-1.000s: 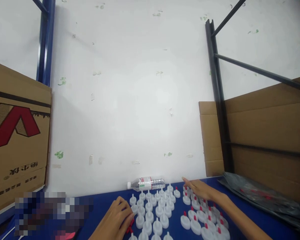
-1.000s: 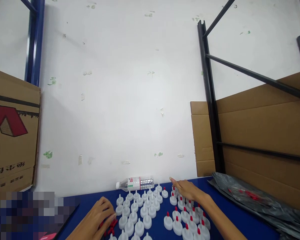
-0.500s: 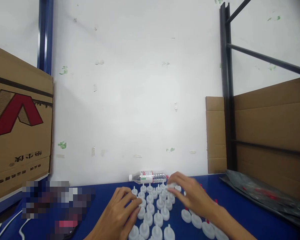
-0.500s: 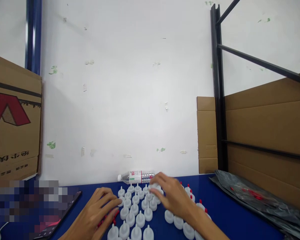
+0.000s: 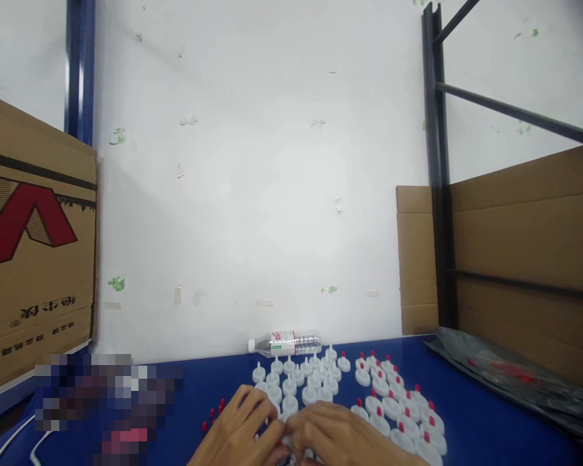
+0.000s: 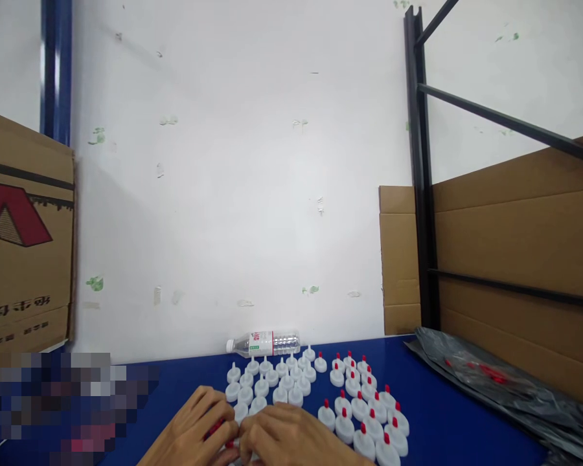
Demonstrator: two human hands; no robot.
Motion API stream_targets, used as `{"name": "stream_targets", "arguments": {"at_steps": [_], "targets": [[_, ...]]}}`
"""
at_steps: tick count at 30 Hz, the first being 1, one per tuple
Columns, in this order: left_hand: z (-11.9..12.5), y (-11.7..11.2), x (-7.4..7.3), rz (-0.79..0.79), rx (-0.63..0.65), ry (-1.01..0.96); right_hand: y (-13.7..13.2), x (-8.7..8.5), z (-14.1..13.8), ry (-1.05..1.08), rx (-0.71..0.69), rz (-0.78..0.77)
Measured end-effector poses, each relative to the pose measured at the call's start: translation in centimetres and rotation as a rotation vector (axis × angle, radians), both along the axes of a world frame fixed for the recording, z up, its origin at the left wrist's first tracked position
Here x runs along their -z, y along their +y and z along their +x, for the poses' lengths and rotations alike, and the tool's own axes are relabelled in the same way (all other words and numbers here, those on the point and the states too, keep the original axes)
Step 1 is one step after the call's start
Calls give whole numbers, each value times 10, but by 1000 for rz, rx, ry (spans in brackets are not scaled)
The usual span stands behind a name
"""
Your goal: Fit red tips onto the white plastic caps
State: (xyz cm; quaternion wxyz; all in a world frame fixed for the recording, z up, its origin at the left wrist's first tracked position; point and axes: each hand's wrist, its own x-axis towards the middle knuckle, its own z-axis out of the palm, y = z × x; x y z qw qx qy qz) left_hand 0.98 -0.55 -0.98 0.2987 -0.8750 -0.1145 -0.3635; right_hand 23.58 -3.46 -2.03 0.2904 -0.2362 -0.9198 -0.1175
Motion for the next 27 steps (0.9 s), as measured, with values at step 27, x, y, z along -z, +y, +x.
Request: {"name": "stream_targets", "arguments": {"at_steps": [27], "targets": [[-25,22,-9,-934,-300,73,22,-35,57,125,358,-95]]}}
